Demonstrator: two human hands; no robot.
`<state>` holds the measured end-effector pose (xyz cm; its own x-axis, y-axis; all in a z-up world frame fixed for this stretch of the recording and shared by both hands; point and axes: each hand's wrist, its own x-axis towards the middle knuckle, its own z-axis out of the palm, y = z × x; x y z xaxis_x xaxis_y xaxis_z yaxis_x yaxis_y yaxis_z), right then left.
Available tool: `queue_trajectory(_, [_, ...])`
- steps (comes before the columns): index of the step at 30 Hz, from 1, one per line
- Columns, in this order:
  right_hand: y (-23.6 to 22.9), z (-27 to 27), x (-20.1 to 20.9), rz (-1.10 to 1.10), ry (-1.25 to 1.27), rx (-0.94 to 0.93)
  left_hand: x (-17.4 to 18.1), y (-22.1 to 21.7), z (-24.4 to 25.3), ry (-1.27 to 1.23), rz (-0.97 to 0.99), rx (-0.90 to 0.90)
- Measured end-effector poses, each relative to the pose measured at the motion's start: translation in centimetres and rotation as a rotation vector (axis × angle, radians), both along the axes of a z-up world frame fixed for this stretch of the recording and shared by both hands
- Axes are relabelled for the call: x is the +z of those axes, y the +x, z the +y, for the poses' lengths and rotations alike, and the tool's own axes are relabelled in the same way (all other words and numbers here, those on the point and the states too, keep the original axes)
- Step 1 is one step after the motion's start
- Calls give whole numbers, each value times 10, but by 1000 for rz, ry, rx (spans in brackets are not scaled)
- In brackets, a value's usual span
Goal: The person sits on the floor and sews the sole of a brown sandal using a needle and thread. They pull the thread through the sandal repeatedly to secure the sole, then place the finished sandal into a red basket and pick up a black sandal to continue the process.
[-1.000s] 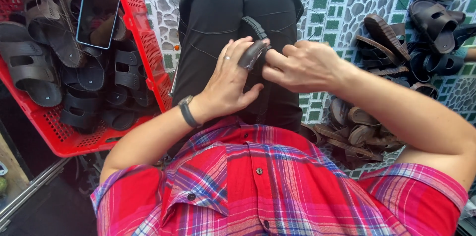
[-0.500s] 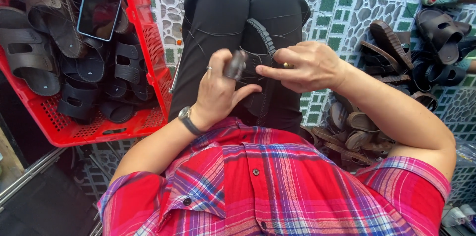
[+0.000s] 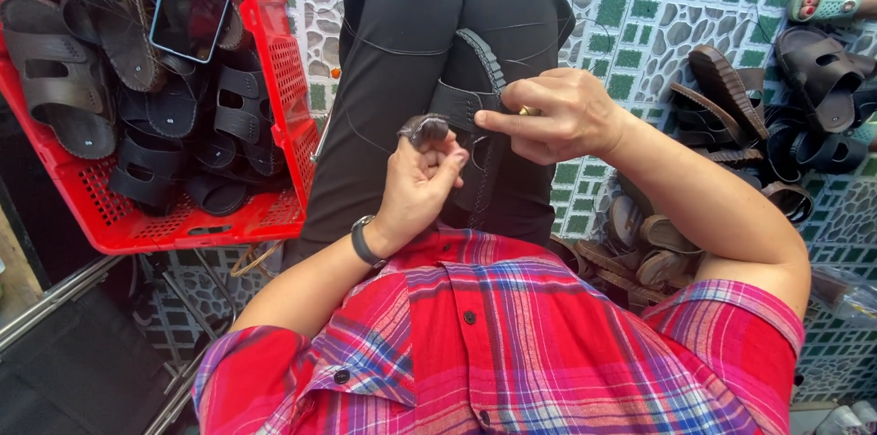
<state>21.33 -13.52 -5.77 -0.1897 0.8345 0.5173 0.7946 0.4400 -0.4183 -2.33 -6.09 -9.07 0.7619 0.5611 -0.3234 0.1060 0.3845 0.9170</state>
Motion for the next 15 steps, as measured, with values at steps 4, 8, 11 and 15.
queue_trajectory(4, [1,-8,-1,-42,-15,-27,5,11,-1,56,6,-39])
queue_trajectory(8, [5,-20,-6,-102,-53,-67,30,12,9,144,9,-168])
queue_trajectory(11, [12,-21,19,-160,-96,-24,39,14,14,125,11,-206])
queue_trajectory(15, [20,-26,47,-434,-202,13,26,11,5,-70,54,-111])
